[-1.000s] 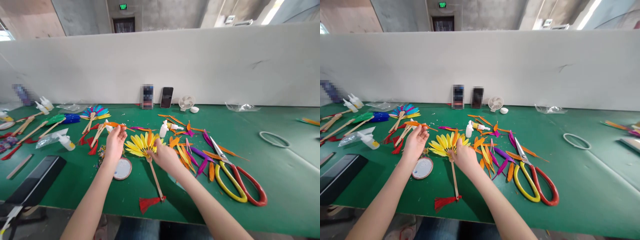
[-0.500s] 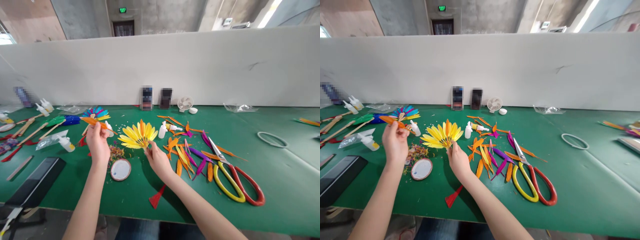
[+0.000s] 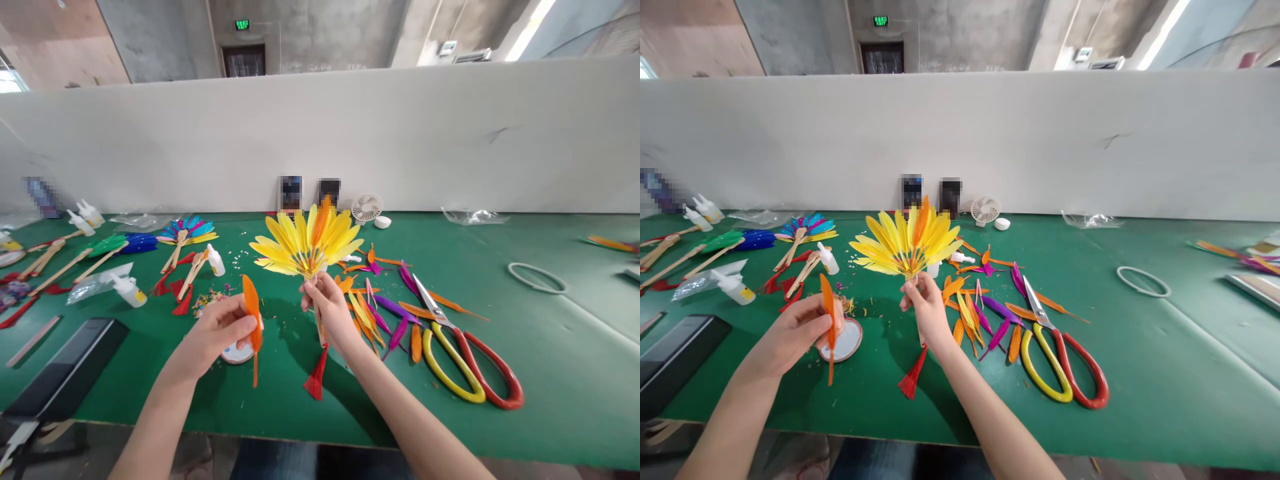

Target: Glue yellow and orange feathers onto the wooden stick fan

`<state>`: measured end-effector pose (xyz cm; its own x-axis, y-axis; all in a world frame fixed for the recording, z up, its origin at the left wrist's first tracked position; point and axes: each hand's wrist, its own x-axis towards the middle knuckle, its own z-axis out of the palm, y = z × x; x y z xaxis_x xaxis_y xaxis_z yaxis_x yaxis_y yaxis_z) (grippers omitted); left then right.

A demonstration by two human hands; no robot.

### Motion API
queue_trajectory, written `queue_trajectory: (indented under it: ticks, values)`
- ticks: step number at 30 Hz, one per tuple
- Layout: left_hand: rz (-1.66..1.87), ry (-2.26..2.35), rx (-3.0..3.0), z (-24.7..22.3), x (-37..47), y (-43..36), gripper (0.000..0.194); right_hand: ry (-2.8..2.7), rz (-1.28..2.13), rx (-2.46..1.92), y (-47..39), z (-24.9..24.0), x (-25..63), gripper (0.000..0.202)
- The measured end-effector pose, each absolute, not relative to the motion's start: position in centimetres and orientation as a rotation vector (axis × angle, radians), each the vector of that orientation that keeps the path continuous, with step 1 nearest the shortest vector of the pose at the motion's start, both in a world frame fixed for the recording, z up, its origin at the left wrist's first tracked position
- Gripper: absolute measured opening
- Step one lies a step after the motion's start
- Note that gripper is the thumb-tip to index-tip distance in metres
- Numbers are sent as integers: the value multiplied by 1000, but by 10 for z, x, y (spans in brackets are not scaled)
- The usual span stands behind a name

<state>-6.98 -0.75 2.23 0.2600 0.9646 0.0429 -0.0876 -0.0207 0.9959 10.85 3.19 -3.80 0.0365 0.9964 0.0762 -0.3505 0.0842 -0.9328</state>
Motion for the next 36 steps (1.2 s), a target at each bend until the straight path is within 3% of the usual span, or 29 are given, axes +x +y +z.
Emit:
queue_trajectory:
  ticks: [14,21,36]
  values:
    - [1680,972,1392,64,-53,35,11,-755,1546,-821,32,-38,112,22]
    - [1505,1155,1699,55,-29,63,9,-776,1541,-819,28,-36,108,21]
    - [1552,1349,1808,20,-27,102,14,-858,1531,-861,26,-37,109,24]
